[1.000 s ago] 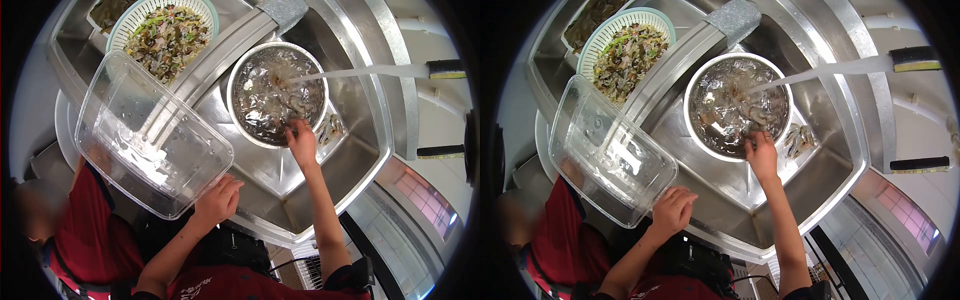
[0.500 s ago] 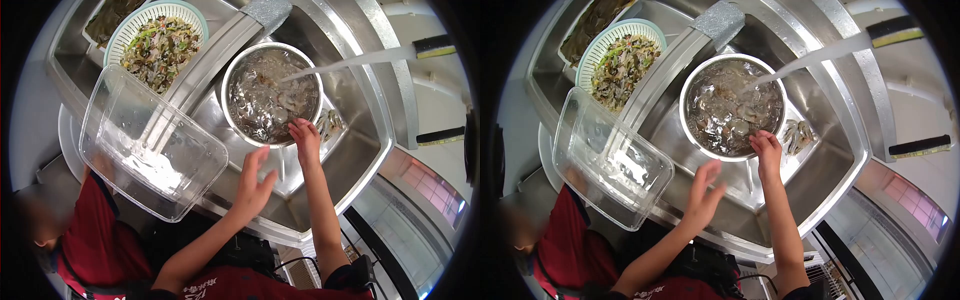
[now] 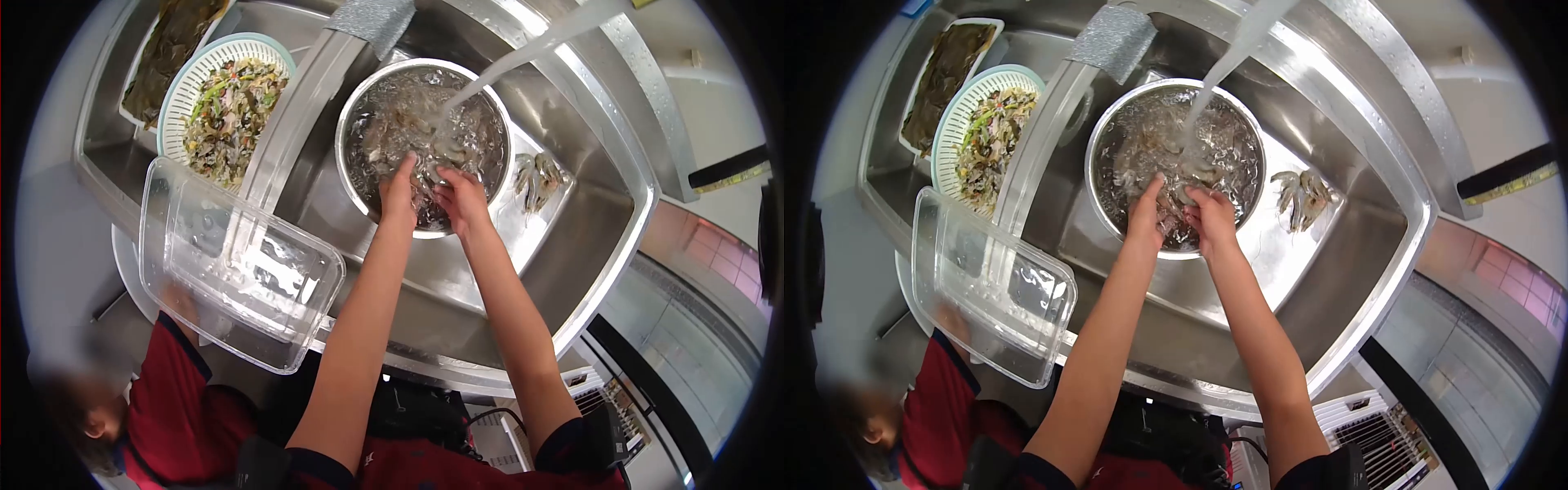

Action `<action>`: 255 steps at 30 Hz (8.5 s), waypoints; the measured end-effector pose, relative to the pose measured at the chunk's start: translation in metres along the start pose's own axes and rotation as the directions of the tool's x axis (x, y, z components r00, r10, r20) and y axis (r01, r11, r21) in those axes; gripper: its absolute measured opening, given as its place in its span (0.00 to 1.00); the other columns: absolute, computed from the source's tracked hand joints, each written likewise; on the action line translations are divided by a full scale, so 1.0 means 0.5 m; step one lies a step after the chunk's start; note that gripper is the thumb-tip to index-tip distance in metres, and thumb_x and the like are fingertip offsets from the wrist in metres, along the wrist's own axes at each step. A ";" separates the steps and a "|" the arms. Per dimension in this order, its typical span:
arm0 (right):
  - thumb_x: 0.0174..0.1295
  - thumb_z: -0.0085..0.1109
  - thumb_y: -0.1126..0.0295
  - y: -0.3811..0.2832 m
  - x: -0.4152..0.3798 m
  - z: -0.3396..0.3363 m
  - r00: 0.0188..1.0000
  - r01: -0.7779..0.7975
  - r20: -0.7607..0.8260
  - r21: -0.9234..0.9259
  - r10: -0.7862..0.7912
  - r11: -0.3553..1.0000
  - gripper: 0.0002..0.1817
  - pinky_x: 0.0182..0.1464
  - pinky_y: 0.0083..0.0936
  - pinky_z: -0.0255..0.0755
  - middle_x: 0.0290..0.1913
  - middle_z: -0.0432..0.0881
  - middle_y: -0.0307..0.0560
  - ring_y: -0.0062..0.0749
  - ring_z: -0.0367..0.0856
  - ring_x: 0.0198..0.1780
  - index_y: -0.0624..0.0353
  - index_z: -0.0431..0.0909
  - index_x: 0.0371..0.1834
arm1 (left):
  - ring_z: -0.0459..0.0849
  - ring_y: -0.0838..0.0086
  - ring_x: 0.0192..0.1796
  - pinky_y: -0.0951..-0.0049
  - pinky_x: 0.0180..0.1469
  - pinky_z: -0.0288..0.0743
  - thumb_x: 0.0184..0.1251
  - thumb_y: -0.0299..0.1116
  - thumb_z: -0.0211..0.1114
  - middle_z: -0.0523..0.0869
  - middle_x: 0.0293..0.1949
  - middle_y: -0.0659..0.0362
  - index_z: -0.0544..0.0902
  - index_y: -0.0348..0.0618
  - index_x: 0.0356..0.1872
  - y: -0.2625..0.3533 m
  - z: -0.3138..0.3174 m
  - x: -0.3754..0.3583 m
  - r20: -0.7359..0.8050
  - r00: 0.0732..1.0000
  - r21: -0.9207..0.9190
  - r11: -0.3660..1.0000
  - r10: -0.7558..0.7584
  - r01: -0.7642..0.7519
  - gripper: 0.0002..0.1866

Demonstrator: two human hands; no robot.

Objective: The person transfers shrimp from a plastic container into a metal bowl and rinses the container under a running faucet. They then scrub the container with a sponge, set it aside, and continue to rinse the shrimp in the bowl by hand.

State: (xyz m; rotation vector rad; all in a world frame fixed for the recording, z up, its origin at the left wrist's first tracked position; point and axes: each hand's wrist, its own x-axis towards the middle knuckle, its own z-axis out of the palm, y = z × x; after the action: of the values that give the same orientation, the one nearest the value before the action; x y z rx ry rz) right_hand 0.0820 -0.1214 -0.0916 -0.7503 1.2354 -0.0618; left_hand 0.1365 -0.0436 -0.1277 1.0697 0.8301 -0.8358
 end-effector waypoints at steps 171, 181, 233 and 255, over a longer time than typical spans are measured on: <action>0.55 0.49 0.71 -0.107 0.022 0.038 0.823 0.565 0.360 -0.445 -0.439 0.695 0.11 0.32 0.17 0.63 0.24 0.76 0.39 0.18 0.69 0.26 0.67 0.72 0.37 | 0.71 0.82 0.38 0.82 0.38 0.64 0.51 0.31 0.61 0.75 0.36 0.63 0.73 0.39 0.41 0.031 0.031 -0.107 0.082 0.906 0.001 0.909 0.416 -0.418 0.15; 0.50 0.50 0.71 -0.089 -0.010 0.063 0.606 0.650 0.495 -0.759 -0.623 0.030 0.13 0.34 0.37 0.68 0.24 0.76 0.57 0.49 0.75 0.30 0.64 0.70 0.39 | 0.71 0.74 0.40 0.77 0.39 0.67 0.51 0.35 0.63 0.72 0.38 0.53 0.65 0.29 0.45 0.033 0.103 -0.046 -0.089 0.877 0.061 0.881 0.473 -0.469 0.25; 0.50 0.49 0.71 -0.147 0.020 0.036 0.870 0.482 0.317 -0.708 -0.377 0.516 0.15 0.32 0.22 0.70 0.28 0.78 0.53 0.33 0.78 0.30 0.69 0.72 0.40 | 0.79 0.72 0.30 0.78 0.33 0.73 0.57 0.33 0.53 0.77 0.33 0.52 0.70 0.35 0.37 0.088 0.033 -0.043 0.152 0.942 0.143 0.937 0.299 -0.320 0.12; 0.52 0.49 0.75 -0.158 -0.012 -0.037 0.945 0.174 0.301 -0.138 -0.126 0.975 0.17 0.36 0.20 0.72 0.35 0.77 0.57 0.32 0.78 0.34 0.72 0.64 0.45 | 0.68 0.69 0.49 0.63 0.52 0.59 0.56 0.46 0.54 0.70 0.48 0.59 0.67 0.46 0.48 0.060 0.019 -0.056 0.275 0.961 -0.174 0.983 -0.011 0.061 0.22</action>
State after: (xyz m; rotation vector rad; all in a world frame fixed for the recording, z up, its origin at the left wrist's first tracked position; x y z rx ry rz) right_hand 0.0912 -0.1877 -0.0456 -0.9594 0.9077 0.0247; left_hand 0.1521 -0.0405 -0.0887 0.7604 0.6789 -0.8977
